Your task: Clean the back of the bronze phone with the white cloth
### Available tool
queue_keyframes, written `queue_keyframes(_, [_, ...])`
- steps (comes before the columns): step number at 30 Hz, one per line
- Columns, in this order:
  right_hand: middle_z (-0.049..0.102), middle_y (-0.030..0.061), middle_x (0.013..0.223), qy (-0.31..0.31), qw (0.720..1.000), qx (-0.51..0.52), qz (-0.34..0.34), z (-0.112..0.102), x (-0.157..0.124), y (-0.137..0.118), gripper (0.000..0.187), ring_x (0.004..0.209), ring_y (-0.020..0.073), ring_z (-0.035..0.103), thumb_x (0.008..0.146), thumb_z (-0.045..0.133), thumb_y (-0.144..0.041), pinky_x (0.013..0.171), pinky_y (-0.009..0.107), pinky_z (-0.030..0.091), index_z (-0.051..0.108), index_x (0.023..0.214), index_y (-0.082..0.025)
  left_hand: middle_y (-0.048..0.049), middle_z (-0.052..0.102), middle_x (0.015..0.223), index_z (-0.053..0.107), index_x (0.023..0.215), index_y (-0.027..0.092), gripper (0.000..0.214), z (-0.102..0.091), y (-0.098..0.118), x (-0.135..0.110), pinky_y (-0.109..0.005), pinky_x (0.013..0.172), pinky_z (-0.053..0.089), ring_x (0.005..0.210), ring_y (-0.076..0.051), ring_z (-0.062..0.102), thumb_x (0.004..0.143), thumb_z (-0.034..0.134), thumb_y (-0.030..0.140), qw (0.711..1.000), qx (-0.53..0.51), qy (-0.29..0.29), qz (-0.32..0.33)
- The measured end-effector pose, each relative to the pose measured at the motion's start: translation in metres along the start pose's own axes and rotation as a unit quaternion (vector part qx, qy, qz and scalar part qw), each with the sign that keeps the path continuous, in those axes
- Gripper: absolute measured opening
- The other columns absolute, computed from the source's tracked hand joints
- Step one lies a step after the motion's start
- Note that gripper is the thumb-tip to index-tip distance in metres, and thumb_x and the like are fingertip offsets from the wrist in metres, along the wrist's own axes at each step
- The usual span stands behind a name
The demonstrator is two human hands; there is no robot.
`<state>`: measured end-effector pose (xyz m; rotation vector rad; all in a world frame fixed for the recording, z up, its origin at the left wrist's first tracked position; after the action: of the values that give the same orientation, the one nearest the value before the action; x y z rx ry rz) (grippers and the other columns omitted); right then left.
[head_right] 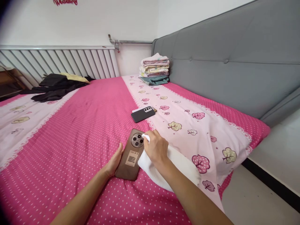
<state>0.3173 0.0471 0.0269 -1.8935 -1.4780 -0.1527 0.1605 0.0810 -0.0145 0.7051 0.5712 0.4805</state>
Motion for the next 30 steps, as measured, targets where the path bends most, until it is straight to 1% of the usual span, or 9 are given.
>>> queue_keyframes(4, [0.065,0.0003,0.085,0.028,0.998,0.054,-0.012,-0.001,0.0,-0.002,0.014,0.078,0.0155,0.06,0.081,0.053,-0.026,0.065,0.024,0.041,0.065,0.087,-0.023,-0.0144,0.068,0.098,0.053,0.121,0.008,0.061,0.0,-0.002,-0.001,-0.034,0.084,0.04,0.084,-0.023,0.063,0.086,0.032,0.053,1.0,0.012,0.003,-0.003])
queue_keyframes(8, [0.065,-0.0005,0.088,0.029,0.995,0.087,-0.049,-0.001,-0.001,-0.008,0.015,0.079,0.0135,0.06,0.082,0.051,-0.026,0.069,0.023,0.042,0.065,0.089,-0.024,-0.0139,0.068,0.094,0.056,0.117,0.006,0.06,-0.003,-0.005,0.0,-0.033,0.082,0.04,0.079,-0.022,0.063,0.085,0.034,0.053,1.0,0.01,0.018,-0.016])
queue_keyframes(11, [0.064,-0.0003,0.088,0.012,0.992,0.096,-0.082,0.0,-0.004,-0.015,0.016,0.078,0.0123,0.06,0.083,0.051,-0.026,0.068,0.021,0.042,0.065,0.091,-0.024,-0.0135,0.069,0.09,0.055,0.117,0.006,0.058,-0.004,-0.006,0.002,-0.032,0.08,0.04,0.075,-0.021,0.063,0.085,0.038,0.051,0.999,0.005,0.032,-0.006])
queue_keyframes(14, [0.064,-0.0004,0.088,-0.012,0.989,0.093,-0.111,0.0,-0.007,-0.021,0.016,0.077,0.0114,0.06,0.084,0.051,-0.026,0.067,0.02,0.042,0.065,0.091,-0.025,-0.0128,0.069,0.09,0.053,0.12,0.007,0.056,-0.002,-0.006,0.002,-0.031,0.079,0.04,0.078,-0.022,0.063,0.085,0.041,0.049,0.999,-0.001,0.036,0.01])
queue_keyframes(18, [0.063,-0.0016,0.087,-0.076,0.986,0.07,-0.131,-0.001,-0.012,-0.025,0.015,0.075,0.0116,0.06,0.083,0.053,-0.025,0.063,0.02,0.041,0.065,0.091,-0.027,-0.0139,0.069,0.087,0.053,0.119,0.005,0.06,-0.001,-0.004,0.003,-0.032,0.076,0.042,0.075,-0.023,0.064,0.085,0.037,0.052,0.999,-0.012,0.051,-0.004])
queue_keyframes(20, [0.063,-0.0019,0.086,-0.103,0.986,0.041,-0.123,0.0,-0.015,-0.024,0.014,0.073,0.0124,0.061,0.081,0.054,-0.024,0.06,0.021,0.039,0.065,0.089,-0.028,-0.015,0.069,0.087,0.054,0.117,0.004,0.063,0.0,-0.002,0.003,-0.033,0.074,0.044,0.073,-0.023,0.064,0.084,0.035,0.055,0.998,-0.028,0.057,-0.012])
queue_keyframes(22, [0.063,-0.0012,0.085,-0.112,0.988,0.005,-0.104,0.0,-0.015,-0.022,0.013,0.071,0.0136,0.06,0.08,0.054,-0.023,0.057,0.023,0.038,0.065,0.086,-0.027,-0.0156,0.069,0.087,0.054,0.115,0.004,0.066,0.001,0.001,0.002,-0.034,0.073,0.045,0.073,-0.023,0.065,0.084,0.032,0.058,0.997,-0.044,0.056,-0.013])
queue_keyframes(25, [0.063,0.0003,0.084,-0.102,0.992,-0.037,-0.07,-0.002,-0.013,-0.016,0.013,0.071,0.0152,0.06,0.081,0.052,-0.024,0.055,0.024,0.037,0.065,0.084,-0.026,-0.0171,0.069,0.091,0.056,0.113,0.003,0.07,0.005,0.006,0.0,-0.035,0.075,0.045,0.077,-0.025,0.065,0.085,0.025,0.059,0.998,-0.057,0.027,-0.012])
queue_keyframes(30, [0.063,0.0003,0.086,-0.066,0.996,-0.053,-0.029,-0.005,-0.006,-0.01,0.013,0.071,0.0155,0.059,0.081,0.051,-0.024,0.055,0.025,0.036,0.063,0.087,-0.025,-0.0161,0.065,0.106,0.053,0.119,0.004,0.063,0.007,0.006,-0.001,-0.035,0.085,0.042,0.086,-0.024,0.064,0.087,0.028,0.053,0.998,-0.067,0.016,-0.004])
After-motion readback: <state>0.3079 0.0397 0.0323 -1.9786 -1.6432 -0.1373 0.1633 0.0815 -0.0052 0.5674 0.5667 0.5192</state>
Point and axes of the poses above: each hand's wrist, its own x-axis towards the middle knuckle, its own z-axis out of the palm, y = z × x, the point moved 2 cm from there along x, towards the middle knuckle
